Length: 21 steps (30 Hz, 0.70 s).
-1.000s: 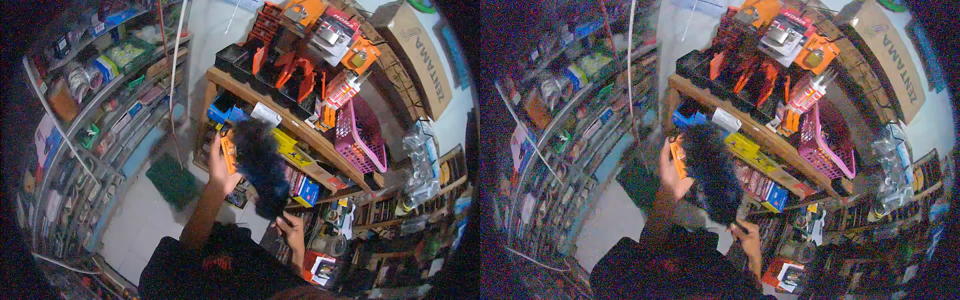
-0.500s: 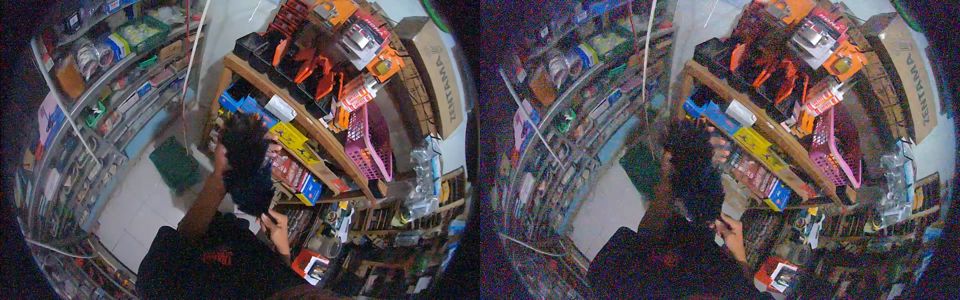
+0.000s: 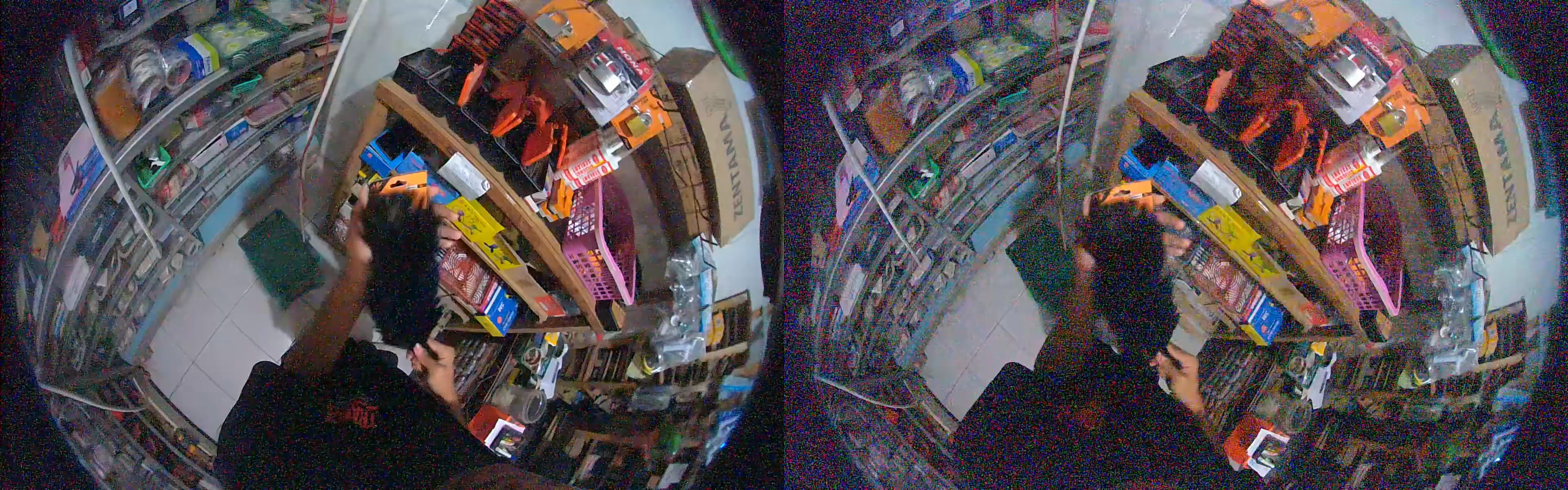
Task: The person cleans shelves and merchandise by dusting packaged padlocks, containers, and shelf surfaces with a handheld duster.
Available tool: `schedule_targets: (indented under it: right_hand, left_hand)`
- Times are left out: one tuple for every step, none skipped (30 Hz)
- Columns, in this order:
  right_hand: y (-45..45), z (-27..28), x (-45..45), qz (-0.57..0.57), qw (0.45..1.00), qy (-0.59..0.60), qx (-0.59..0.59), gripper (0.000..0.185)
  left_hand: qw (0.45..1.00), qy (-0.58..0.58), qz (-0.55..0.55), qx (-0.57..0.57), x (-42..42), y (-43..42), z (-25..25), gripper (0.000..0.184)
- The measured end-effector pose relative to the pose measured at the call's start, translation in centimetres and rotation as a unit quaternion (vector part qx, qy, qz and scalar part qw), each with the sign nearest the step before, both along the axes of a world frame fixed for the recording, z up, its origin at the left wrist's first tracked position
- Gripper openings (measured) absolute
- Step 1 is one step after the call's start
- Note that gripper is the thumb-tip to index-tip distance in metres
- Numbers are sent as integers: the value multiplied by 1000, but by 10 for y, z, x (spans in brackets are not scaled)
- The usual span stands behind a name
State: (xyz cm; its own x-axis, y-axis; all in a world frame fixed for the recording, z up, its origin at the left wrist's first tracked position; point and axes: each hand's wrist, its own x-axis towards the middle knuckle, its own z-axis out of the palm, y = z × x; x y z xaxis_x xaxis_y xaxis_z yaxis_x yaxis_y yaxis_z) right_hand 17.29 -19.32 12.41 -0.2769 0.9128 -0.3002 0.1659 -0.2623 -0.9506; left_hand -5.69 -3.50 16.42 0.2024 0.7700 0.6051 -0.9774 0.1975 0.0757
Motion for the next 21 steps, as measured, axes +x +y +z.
schedule_targets:
  right_hand:
    - [-4,-24,12,14,998,-66,-19,16]
    - [-6,-28,14,27,998,-55,-8,17]
    - [-6,-31,14,40,998,-44,1,17]
    - [-4,-20,6,26,999,-21,5,18]
    - [-3,-4,-4,8,1000,3,8,18]
    - [-3,5,-9,-13,999,28,12,19]
    - [-5,2,-8,-24,999,31,10,19]
    - [-4,-5,-6,-35,999,37,9,20]
    - [-3,-9,-5,-44,998,42,10,21]
    - [-2,-8,-3,-3,999,-32,21,23]
    - [-2,-28,0,7,999,-33,15,24]
    - [-5,-40,9,26,998,-44,39,23]
    - [-5,-33,6,47,995,-56,63,21]
    - [-3,-23,0,29,997,-55,56,20]
    - [0,-11,-8,8,997,-53,46,20]
    - [0,-5,-12,-16,998,-52,35,19]
    - [0,-3,-15,-23,999,-39,27,18]
    - [3,-1,-19,-30,999,-25,24,18]
    - [4,-1,-22,-37,999,-9,21,18]
    - [4,-9,-20,-33,999,17,9,18]
    - [4,-28,-12,-26,999,42,-3,18]
  left_hand:
    - [1000,6,-5,6,-6,1,-2,94]
    - [997,51,47,-20,-8,-6,-1,96]
    - [999,26,29,-10,-9,-6,0,96]
    - [1000,2,8,-1,-6,-6,1,95]
    - [1000,-21,-17,8,-3,-7,0,95]
    - [995,54,-25,-84,-2,-9,-2,93]
    - [995,39,-37,-89,0,-11,-1,93]
    - [994,27,-47,-92,-1,-13,5,92]
    - [994,14,-56,-93,-2,-15,12,92]
    - [997,33,-3,-65,-6,-17,18,91]
    - [997,52,52,-37,-11,-20,24,91]
    - [995,35,49,-82,-13,-28,30,89]
    - [997,25,27,-66,-14,-25,26,89]
    - [999,16,5,-51,-15,-18,19,88]
    - [999,7,-21,-39,-13,-12,8,88]
    - [998,-27,-43,-41,-5,-5,-3,90]
    - [995,-61,-65,-43,1,1,-7,91]
    - [995,-52,-78,-38,1,3,-10,91]
    - [998,-16,-26,-49,-5,-9,8,92]
    - [998,23,25,-62,-10,-22,26,92]
    - [998,41,51,-10,-15,-15,22,95]
